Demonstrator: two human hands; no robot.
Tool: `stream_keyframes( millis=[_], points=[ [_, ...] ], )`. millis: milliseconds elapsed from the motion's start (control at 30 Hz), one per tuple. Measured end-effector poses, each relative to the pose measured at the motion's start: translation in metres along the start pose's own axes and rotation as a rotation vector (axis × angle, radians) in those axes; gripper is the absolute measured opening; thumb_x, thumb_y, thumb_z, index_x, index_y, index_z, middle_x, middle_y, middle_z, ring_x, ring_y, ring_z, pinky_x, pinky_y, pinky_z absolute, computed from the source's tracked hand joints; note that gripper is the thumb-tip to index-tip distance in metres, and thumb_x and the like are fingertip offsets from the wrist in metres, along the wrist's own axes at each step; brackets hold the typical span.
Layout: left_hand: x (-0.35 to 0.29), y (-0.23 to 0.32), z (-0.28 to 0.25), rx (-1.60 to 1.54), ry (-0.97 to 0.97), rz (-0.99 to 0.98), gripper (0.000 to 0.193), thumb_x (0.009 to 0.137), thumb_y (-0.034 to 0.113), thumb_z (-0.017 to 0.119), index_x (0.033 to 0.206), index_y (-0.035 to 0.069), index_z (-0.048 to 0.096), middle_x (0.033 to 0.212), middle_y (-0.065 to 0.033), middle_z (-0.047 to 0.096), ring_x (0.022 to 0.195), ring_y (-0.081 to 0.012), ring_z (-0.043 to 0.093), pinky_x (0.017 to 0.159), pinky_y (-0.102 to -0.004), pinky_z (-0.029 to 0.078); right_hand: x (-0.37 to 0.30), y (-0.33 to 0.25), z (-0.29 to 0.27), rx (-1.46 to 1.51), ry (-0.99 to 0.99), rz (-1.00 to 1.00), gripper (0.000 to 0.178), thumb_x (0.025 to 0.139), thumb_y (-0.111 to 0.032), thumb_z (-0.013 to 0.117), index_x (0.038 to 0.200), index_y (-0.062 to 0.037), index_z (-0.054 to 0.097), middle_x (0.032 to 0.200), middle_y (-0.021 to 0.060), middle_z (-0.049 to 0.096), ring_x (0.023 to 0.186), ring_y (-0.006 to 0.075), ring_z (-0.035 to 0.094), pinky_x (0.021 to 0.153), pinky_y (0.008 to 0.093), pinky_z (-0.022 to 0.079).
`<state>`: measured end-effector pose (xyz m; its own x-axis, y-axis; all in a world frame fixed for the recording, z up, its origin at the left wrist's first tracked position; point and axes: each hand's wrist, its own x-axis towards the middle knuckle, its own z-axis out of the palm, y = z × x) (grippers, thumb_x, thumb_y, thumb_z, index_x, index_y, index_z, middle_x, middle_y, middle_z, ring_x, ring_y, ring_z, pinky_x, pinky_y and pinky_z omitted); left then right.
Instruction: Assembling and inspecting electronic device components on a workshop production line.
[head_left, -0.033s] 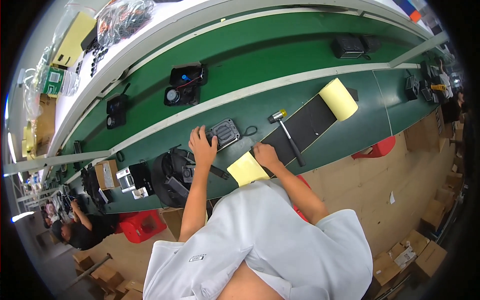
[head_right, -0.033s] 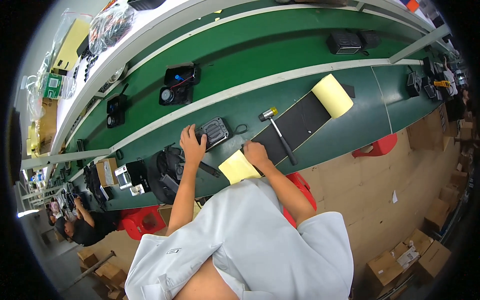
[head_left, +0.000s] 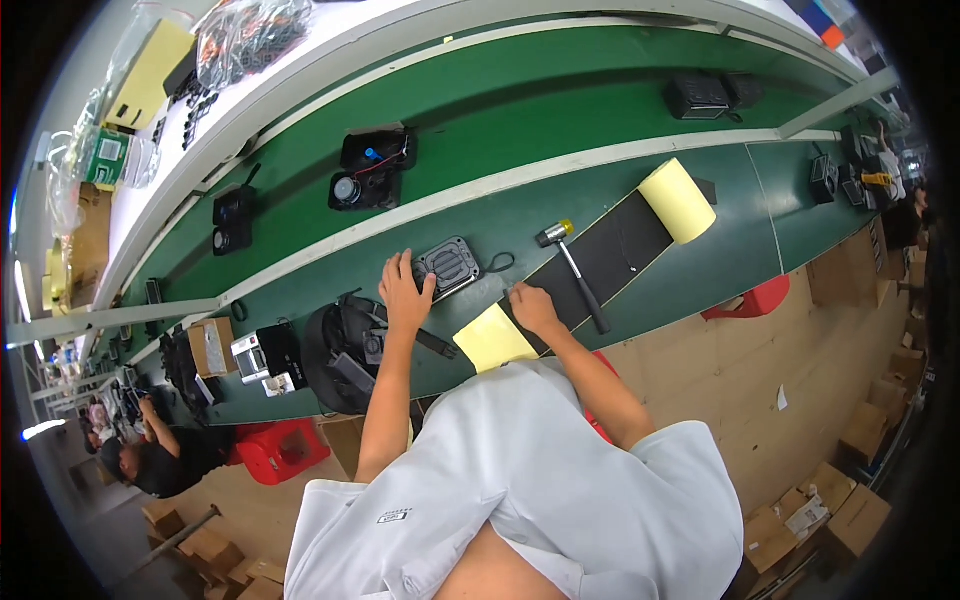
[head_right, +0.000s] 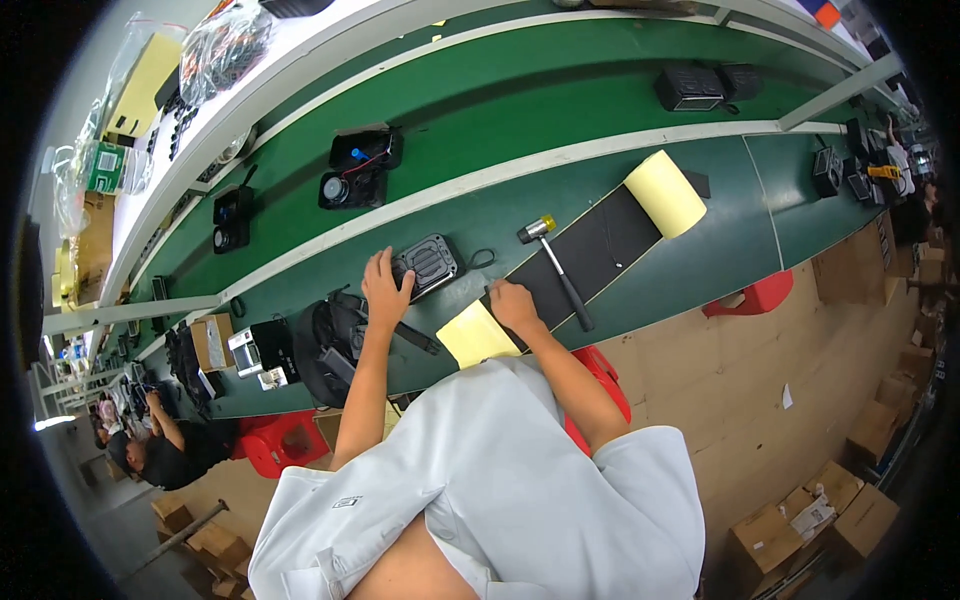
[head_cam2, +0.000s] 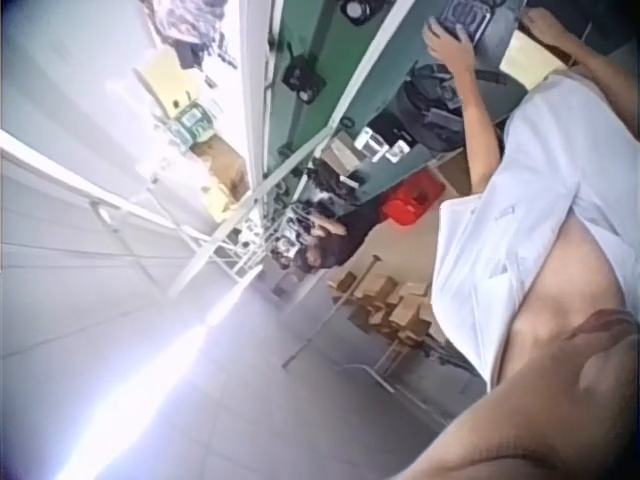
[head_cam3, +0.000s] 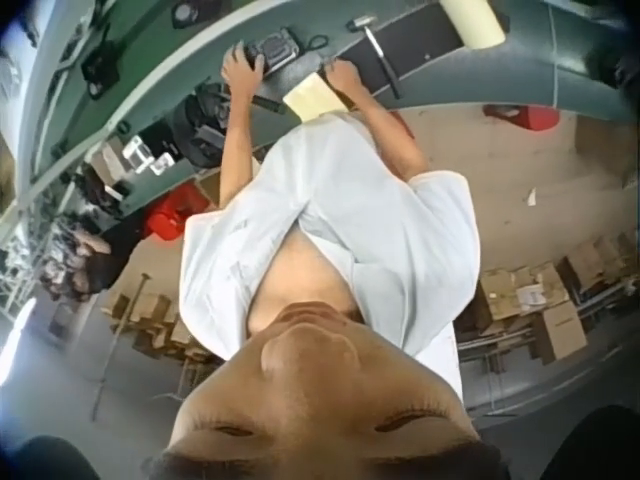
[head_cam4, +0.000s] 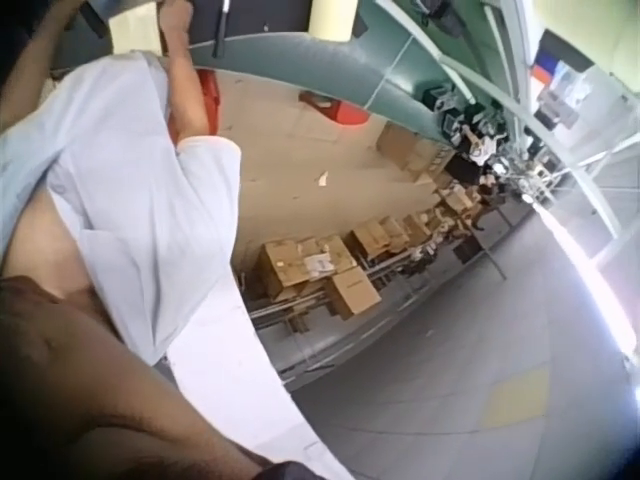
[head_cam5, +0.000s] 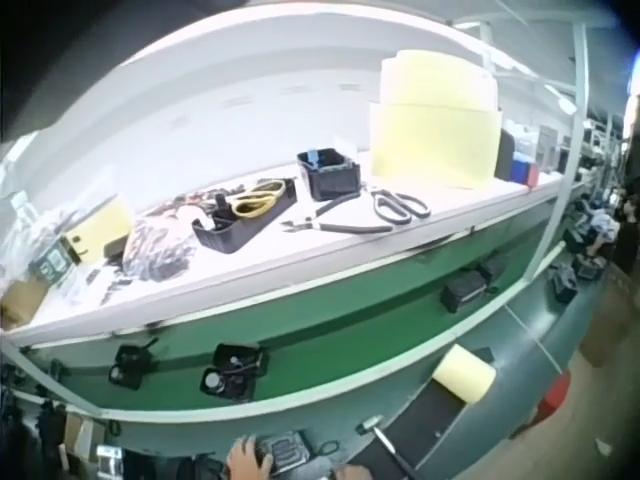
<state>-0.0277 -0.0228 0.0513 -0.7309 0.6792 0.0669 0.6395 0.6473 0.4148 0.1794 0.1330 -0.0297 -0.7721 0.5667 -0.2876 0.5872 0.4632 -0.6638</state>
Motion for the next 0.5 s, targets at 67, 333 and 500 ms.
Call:
stream_keyframes(
  millis=[67, 333, 500],
  points=[
    [0.001, -0.009, 0.002, -0.054, -0.003, 0.038, 0.067, 0.087, 0.033, 0.067, 0.144, 0.006, 0.042, 0.143, -0.0201, 0.043, 0.135, -0.0414, 0.036, 0.109, -0.0530, 0.029, 0.003, 0.003, -0.008, 0.247, -0.016, 0.141, 0.029, 0.095, -0.024, 0.050, 0.092, 0.0017, 0.063, 0.079, 0.0227, 0.069, 0.070, 0.0347, 0.070, 0.060, 0.0478, 0.057],
    [-0.009, 0.008, -0.010, 0.193, -0.168, 0.121, 0.106, 0.068, 0.048, 0.082, 0.155, 0.022, 0.028, 0.157, -0.0157, 0.026, 0.146, -0.0393, 0.022, 0.113, -0.0642, 0.020, -0.006, -0.005, -0.024, 0.236, 0.023, 0.094, 0.015, 0.093, -0.016, 0.058, 0.094, -0.0006, 0.062, 0.079, 0.0150, 0.067, 0.065, 0.0278, 0.067, 0.060, 0.0398, 0.054],
    [-0.008, 0.016, -0.011, 0.230, -0.187, 0.086, 0.107, 0.066, 0.040, 0.085, 0.155, 0.023, 0.028, 0.154, -0.0154, 0.030, 0.144, -0.0386, 0.024, 0.113, -0.0634, 0.020, -0.038, -0.015, -0.014, -0.070, 0.223, -0.357, 0.012, 0.084, -0.014, 0.065, 0.083, -0.0052, 0.058, 0.080, 0.0130, 0.059, 0.074, 0.0315, 0.064, 0.062, 0.0443, 0.052]
  ],
)
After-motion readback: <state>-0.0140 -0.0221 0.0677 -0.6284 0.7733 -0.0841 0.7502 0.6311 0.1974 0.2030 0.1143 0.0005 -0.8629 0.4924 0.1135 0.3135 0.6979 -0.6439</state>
